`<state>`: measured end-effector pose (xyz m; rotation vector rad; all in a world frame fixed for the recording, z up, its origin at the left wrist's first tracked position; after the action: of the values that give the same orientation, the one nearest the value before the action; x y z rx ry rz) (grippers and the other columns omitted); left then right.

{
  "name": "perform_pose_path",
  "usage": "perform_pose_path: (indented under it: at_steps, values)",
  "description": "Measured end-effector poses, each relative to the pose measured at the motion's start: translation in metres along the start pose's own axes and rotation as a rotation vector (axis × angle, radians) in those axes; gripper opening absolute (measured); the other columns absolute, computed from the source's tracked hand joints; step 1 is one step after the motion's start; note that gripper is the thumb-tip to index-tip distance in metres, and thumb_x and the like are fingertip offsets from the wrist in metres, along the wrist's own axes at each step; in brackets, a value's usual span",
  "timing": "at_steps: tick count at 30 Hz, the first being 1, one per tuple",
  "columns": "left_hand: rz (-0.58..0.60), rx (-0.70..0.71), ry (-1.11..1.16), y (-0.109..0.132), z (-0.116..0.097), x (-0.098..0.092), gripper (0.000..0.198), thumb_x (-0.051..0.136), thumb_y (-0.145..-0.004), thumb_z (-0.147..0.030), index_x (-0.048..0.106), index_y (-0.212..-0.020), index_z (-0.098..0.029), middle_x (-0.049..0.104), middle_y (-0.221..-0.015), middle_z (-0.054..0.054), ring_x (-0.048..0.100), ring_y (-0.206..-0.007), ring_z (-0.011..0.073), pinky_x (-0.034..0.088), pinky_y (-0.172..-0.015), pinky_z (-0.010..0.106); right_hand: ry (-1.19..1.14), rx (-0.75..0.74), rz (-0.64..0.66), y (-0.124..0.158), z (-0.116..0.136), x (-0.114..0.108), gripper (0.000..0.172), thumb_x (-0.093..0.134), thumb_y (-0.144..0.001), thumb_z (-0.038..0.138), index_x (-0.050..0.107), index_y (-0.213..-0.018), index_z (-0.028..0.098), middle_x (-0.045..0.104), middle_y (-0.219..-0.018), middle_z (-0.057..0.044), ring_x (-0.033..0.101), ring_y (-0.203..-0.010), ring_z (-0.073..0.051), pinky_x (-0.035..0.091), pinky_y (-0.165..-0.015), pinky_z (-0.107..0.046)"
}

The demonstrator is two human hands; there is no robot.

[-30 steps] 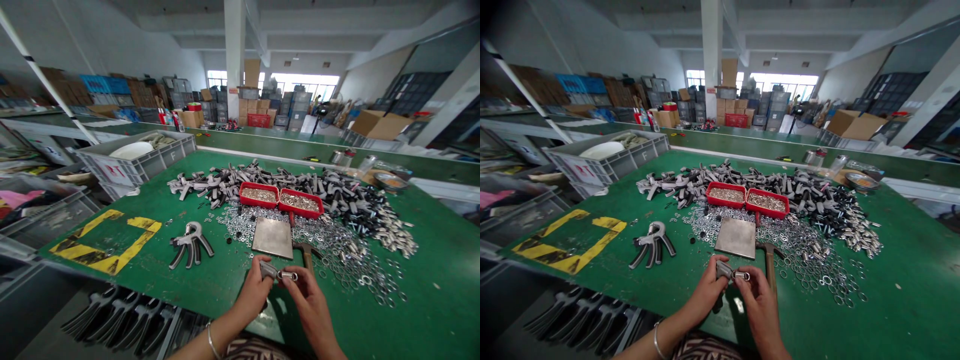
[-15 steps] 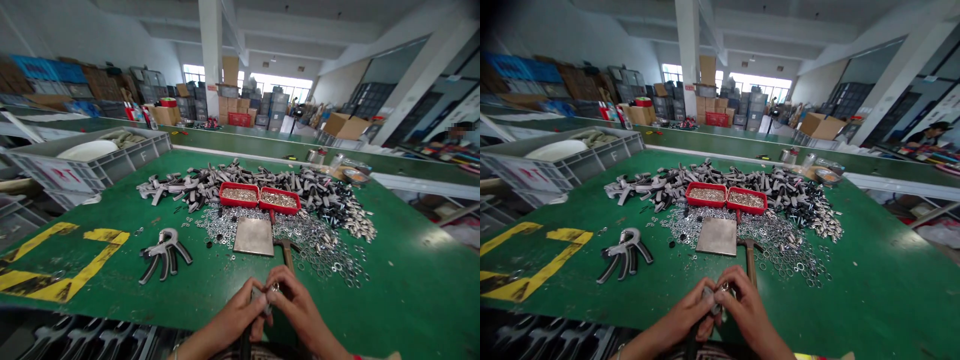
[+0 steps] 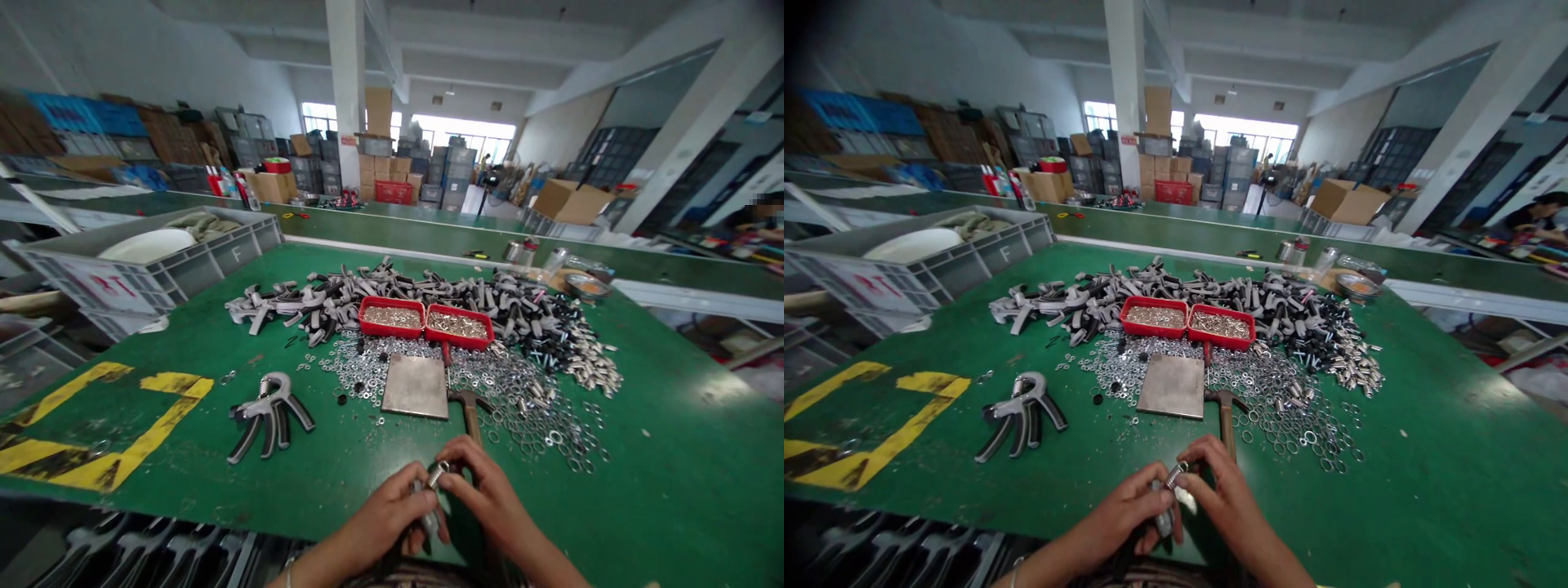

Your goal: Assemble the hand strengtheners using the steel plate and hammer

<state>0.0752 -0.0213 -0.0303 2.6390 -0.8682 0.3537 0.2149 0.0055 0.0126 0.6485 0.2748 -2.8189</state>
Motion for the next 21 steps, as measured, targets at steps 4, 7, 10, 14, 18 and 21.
perform_pose_path:
  at_steps: [4,7,10,14,18,21]
  values:
    - [-0.238,0.084,-0.018,-0.002,-0.027,-0.042,0.036,0.051,-0.093,-0.052,0.056,-0.091,-0.016,0.070,-0.087,0.006,0.054,-0.054,0.0076,0.041,-0.052,0.018,0.475,0.005,-0.198,0.011,-0.050,-0.060,0.015,0.054,-0.094,0.030,0.065,-0.100,0.023,0.062,-0.102,-0.010,0.053,-0.098,-0.028,0.043,-0.091,-0.045]
    - [-0.205,0.072,-0.048,-0.011,-0.041,-0.047,0.039,0.050,-0.092,-0.054,0.058,-0.096,-0.016,0.070,-0.095,0.008,0.061,-0.065,0.0119,0.047,-0.061,0.022,0.564,0.026,-0.199,0.009,-0.077,-0.085,0.014,0.056,-0.091,0.029,0.066,-0.084,0.023,0.062,-0.088,-0.009,0.053,-0.088,-0.029,0.044,-0.085,-0.047]
    - [-0.266,0.095,-0.136,-0.025,-0.046,-0.051,0.035,0.055,-0.090,-0.052,0.057,-0.092,-0.017,0.071,-0.089,0.006,0.056,-0.058,0.0106,0.042,-0.055,0.021,0.526,0.023,-0.218,0.001,-0.073,-0.093,0.018,0.056,-0.090,0.031,0.062,-0.075,0.023,0.062,-0.083,-0.007,0.054,-0.085,-0.027,0.045,-0.085,-0.047]
    - [-0.550,0.237,-0.292,-0.032,-0.061,-0.057,0.034,0.053,-0.090,-0.052,0.057,-0.083,-0.018,0.067,-0.072,0.001,0.045,-0.050,0.0100,0.035,-0.050,0.022,0.332,0.049,-0.238,-0.007,-0.038,-0.069,0.021,0.047,-0.096,0.037,0.062,-0.096,0.022,0.065,-0.092,-0.006,0.062,-0.086,-0.023,0.052,-0.080,-0.038]
    - [-0.513,0.398,-0.350,-0.033,-0.082,-0.030,0.031,0.048,-0.094,-0.046,0.062,-0.091,-0.019,0.068,-0.089,0.006,0.061,-0.080,0.0185,0.046,-0.076,0.028,-0.533,0.311,-0.187,-0.010,-0.025,-0.009,0.029,0.056,-0.093,0.043,0.064,-0.109,0.020,0.066,-0.092,-0.004,0.063,-0.075,-0.016,0.054,-0.069,-0.030]
    - [-0.533,0.421,-0.319,-0.032,-0.085,-0.023,0.024,0.057,-0.089,-0.043,0.064,-0.095,-0.020,0.067,-0.095,0.008,0.059,-0.097,0.0235,0.042,-0.091,0.031,-1.006,0.455,-0.117,-0.012,-0.021,0.033,0.025,0.067,-0.088,0.041,0.068,-0.094,0.017,0.063,-0.084,-0.003,0.056,-0.065,-0.011,0.050,-0.059,-0.023]
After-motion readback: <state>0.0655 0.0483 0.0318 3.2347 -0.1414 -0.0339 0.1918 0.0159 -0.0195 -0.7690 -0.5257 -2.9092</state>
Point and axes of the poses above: each hand's wrist, its own y-axis away from the middle knuckle, its own x-axis out of the palm, z = x × y, the point moved 8 cm from there along -y, towards the middle knuckle
